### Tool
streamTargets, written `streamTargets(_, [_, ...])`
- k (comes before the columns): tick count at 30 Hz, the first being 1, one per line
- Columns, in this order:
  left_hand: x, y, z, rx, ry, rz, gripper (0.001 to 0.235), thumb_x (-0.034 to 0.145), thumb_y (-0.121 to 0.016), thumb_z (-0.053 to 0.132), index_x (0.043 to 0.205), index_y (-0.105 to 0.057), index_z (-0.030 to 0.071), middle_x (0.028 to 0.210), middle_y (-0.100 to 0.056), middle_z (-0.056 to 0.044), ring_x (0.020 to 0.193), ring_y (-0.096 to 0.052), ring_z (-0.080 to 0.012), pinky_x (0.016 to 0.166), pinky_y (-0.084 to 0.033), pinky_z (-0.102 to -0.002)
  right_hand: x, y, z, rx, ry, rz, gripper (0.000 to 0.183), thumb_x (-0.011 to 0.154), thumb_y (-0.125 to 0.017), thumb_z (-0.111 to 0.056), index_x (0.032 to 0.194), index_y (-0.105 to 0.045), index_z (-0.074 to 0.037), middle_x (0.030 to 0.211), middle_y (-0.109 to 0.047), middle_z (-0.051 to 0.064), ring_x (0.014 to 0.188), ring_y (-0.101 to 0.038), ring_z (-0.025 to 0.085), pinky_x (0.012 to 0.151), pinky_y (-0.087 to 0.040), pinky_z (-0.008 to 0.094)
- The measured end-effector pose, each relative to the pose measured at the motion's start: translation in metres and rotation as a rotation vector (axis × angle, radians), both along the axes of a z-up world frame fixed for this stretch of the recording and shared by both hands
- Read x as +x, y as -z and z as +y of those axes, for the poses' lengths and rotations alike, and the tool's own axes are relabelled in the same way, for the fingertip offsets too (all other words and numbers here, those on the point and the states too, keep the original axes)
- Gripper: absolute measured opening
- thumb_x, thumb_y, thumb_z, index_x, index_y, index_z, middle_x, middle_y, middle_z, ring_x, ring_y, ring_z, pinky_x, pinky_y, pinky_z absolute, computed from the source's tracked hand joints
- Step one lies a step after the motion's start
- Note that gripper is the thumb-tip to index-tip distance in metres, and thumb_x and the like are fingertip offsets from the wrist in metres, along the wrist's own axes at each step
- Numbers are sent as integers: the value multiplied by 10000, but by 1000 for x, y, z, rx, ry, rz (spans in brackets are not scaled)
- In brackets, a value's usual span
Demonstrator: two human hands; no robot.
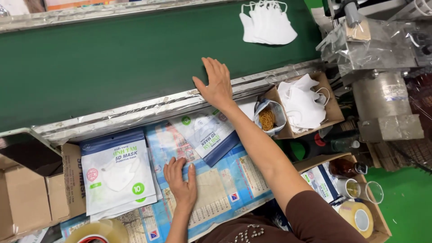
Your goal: Packaging face masks into plastic bags and boxes at a workstation.
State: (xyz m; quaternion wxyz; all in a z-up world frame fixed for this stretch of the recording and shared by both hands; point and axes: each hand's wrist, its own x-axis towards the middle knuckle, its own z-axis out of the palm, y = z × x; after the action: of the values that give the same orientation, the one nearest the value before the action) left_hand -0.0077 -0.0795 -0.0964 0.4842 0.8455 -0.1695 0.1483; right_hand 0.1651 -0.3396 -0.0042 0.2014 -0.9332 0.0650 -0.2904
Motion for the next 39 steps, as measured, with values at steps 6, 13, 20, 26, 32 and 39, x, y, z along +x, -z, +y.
streamTargets(6, [1,-2,1,5,-12,-15,317,951,-680,212,1202,-638,22,1243,-651,-150,1338,-518,-383,1207,-282,-559,6,-9,3,-155,-23,42,766,910,-745,-384,1527,-429,-57,1569,-374,226,1453,-320,477,1200,-215,654])
streamTargets(13, [1,-2,1,14,-12,13,292,952,-678,205,1184,-642,32,1230,-655,-144,1332,-522,-382,1204,-289,-557,69,-53,-21,-310,160,432,1196,762,-796,-634,1637,-146,-142,1668,7,220,1471,11,606,1034,-115,883])
streamTargets(20, [6,-6,-1,13,-9,26,290,951,-678,190,1191,-645,31,1225,-664,-140,1335,-512,-396,1195,-271,-574,109,-10,-153,72,416,563,1001,817,-763,-409,1630,-232,-163,1599,-345,203,1456,-315,484,1077,-327,737])
streamTargets(26, [6,-3,-1,30,-18,16,342,916,-741,189,1205,-639,38,1230,-667,-132,1339,-521,-386,1204,-294,-560,35,-32,-141,-261,10,255,508,985,-653,-90,1489,-591,-102,1081,-729,211,1023,-683,429,938,-531,483])
streamTargets(32, [21,-55,1,-508,125,453,886,749,-883,304,1453,-441,-4,1395,-550,-167,1312,-507,-277,1132,-374,-407,-159,-48,-28,566,-568,294,461,883,-743,-142,1308,-657,16,1135,-709,101,1013,-654,152,930,-539,314])
streamTargets(39, [-3,-50,22,-226,511,767,568,773,-881,376,1232,-761,65,1264,-758,-109,1180,-691,-222,1049,-542,-363,-242,-20,33,572,-662,386,804,750,-901,-273,1413,-544,9,1406,-607,163,1292,-592,274,1100,-457,408])
